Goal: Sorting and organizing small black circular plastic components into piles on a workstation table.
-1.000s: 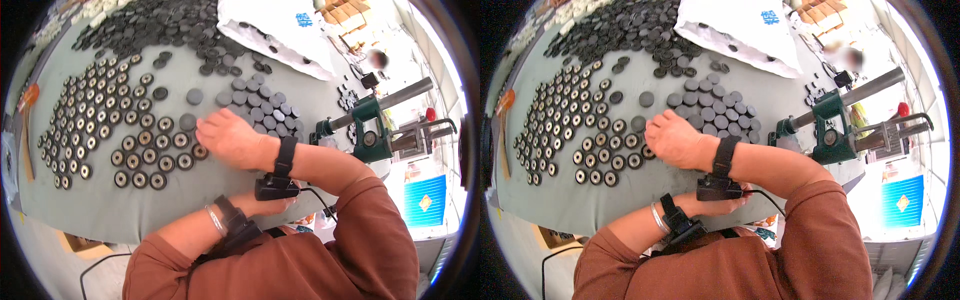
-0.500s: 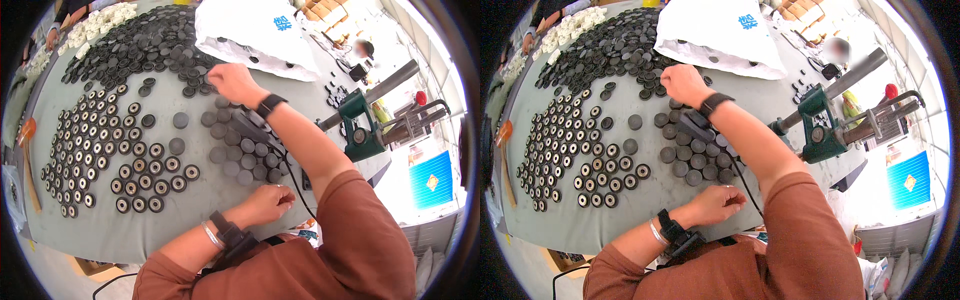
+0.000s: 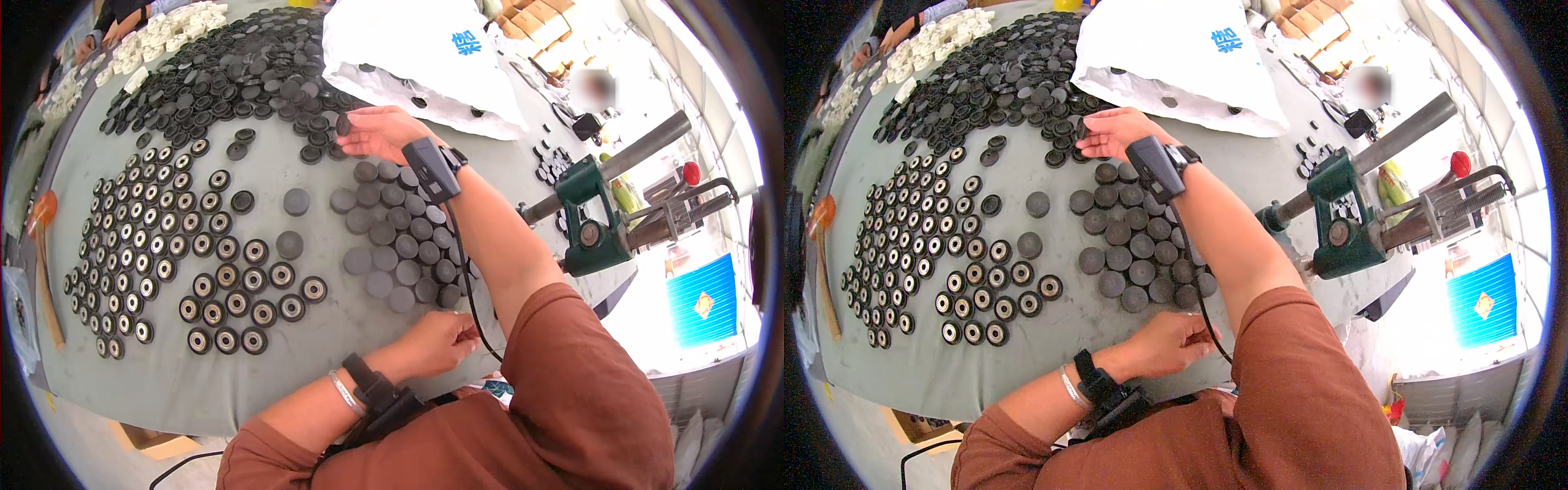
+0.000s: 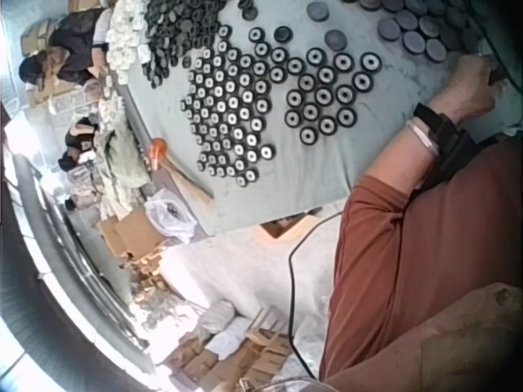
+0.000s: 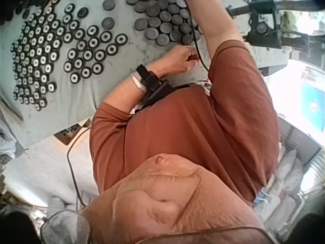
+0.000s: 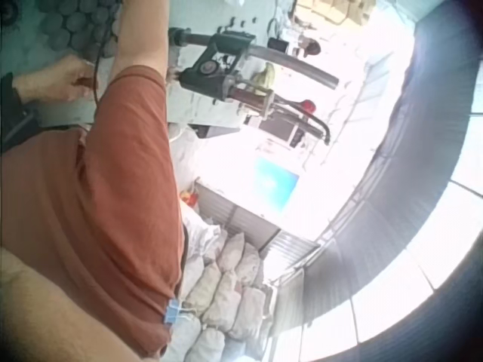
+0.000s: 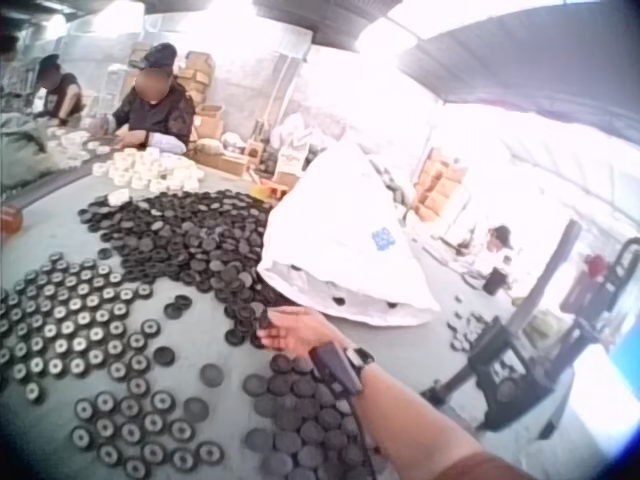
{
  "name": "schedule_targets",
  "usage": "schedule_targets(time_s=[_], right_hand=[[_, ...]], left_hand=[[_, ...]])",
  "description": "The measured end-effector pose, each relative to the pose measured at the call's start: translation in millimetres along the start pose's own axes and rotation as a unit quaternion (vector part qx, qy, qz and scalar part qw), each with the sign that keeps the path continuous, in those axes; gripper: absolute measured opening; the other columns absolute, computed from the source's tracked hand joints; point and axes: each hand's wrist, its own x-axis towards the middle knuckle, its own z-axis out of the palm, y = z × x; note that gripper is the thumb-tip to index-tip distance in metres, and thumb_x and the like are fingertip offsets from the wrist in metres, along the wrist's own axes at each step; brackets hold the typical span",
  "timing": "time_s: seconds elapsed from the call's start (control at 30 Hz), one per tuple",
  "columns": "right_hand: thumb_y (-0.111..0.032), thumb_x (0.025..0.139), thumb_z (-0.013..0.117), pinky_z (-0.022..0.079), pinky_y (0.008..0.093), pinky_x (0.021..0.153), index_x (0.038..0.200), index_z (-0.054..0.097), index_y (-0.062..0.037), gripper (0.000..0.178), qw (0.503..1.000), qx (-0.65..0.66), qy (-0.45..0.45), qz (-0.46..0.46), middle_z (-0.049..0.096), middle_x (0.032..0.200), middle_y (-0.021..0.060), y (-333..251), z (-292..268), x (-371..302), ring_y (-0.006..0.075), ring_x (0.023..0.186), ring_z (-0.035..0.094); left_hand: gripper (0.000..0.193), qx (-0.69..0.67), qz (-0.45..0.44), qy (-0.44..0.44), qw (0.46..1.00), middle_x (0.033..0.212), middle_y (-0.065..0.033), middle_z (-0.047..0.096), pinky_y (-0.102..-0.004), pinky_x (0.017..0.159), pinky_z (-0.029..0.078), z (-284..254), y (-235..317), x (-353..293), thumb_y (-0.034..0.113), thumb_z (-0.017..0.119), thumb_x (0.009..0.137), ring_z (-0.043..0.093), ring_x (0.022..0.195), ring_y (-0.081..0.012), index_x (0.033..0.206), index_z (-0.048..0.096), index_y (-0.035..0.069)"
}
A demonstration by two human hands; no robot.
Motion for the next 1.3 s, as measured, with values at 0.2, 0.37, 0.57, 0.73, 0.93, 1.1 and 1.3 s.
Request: schedule_targets(time_s=[0.2,0.37,0.57,0.73,0.93,1.1,1.3], right_hand=[[-0.015,0.091,0.049,0.048,0.0346,0.085,0.110,0.049,0.0075,0.029,0.992,0.049,-0.119,0.001,0.057,0.106,0.0174,1.4,2.5,-15.9,0.0244,0.096,0.058],[-0.015,0.090,0.052,0.051,0.0338,0.080,0.112,0.051,0.0057,0.030,0.995,-0.100,-0.024,0.004,0.059,0.103,0.0157,4.9,4.9,-18.7,0.0233,0.090,0.060],[-0.018,0.074,0.063,0.049,0.0333,0.066,0.098,0.057,0.0024,0.032,0.818,-0.508,-0.100,-0.250,0.063,0.084,0.0166,24.6,79.8,-65.3,0.0254,0.072,0.062],[-0.009,0.072,0.063,0.047,0.0365,0.069,0.100,0.056,-0.0025,0.030,0.717,-0.604,-0.197,-0.286,0.060,0.086,0.0141,40.7,99.1,-104.9,0.0309,0.079,0.059],[-0.007,0.069,0.064,0.046,0.0369,0.069,0.098,0.055,-0.0015,0.031,0.665,-0.622,-0.272,-0.310,0.056,0.086,0.0133,47.0,101.0,-110.4,0.0321,0.081,0.055],[-0.009,0.065,0.059,0.047,0.0355,0.069,0.087,0.055,0.0004,0.024,0.575,-0.672,-0.275,-0.377,0.055,0.082,0.0103,58.5,105.5,-108.7,0.0275,0.079,0.054],[-0.018,0.063,0.056,0.044,0.0318,0.064,0.070,0.059,-0.0034,0.017,0.466,-0.711,-0.201,-0.486,0.055,0.075,0.0044,74.5,99.7,-120.5,0.0216,0.077,0.054]], left_hand=[[0.014,-0.013,0.016,0.015,1.000,0.075,-0.0124,0.061,-0.0311,0.062,0.045,5.0,-5.9,0.2,0.013,0.058,0.081,0.058,0.068,-0.0205,0.087,0.058,0.000],[0.014,-0.014,0.019,0.017,1.000,0.076,-0.0134,0.061,-0.0319,0.062,0.046,5.1,-8.1,4.5,0.012,0.059,0.079,0.059,0.069,-0.0226,0.087,0.058,0.000],[0.017,0.040,0.056,0.016,0.998,0.084,-0.0132,0.063,-0.0343,0.069,0.048,5.3,-12.9,2.6,0.015,0.058,0.080,0.062,0.079,-0.0273,0.091,0.059,0.002],[0.021,-0.014,-0.033,-0.024,0.999,0.090,-0.0122,0.061,-0.0356,0.074,0.046,8.7,-12.9,0.7,0.017,0.057,0.078,0.059,0.085,-0.0266,0.095,0.056,0.004],[0.015,0.017,0.024,-0.024,0.999,0.087,-0.0093,0.060,-0.0308,0.077,0.045,9.6,-14.3,-0.1,0.014,0.051,0.085,0.057,0.084,-0.0187,0.095,0.053,0.003],[0.018,0.016,0.044,-0.020,0.999,0.094,-0.0102,0.062,-0.0311,0.078,0.045,24.2,-37.1,2.1,0.012,0.053,0.084,0.059,0.090,-0.0201,0.097,0.055,0.001],[0.023,0.033,0.084,-0.005,0.996,0.097,-0.0125,0.062,-0.0329,0.080,0.046,21.7,-28.7,-7.3,0.012,0.055,0.083,0.059,0.092,-0.0224,0.102,0.055,0.000]])
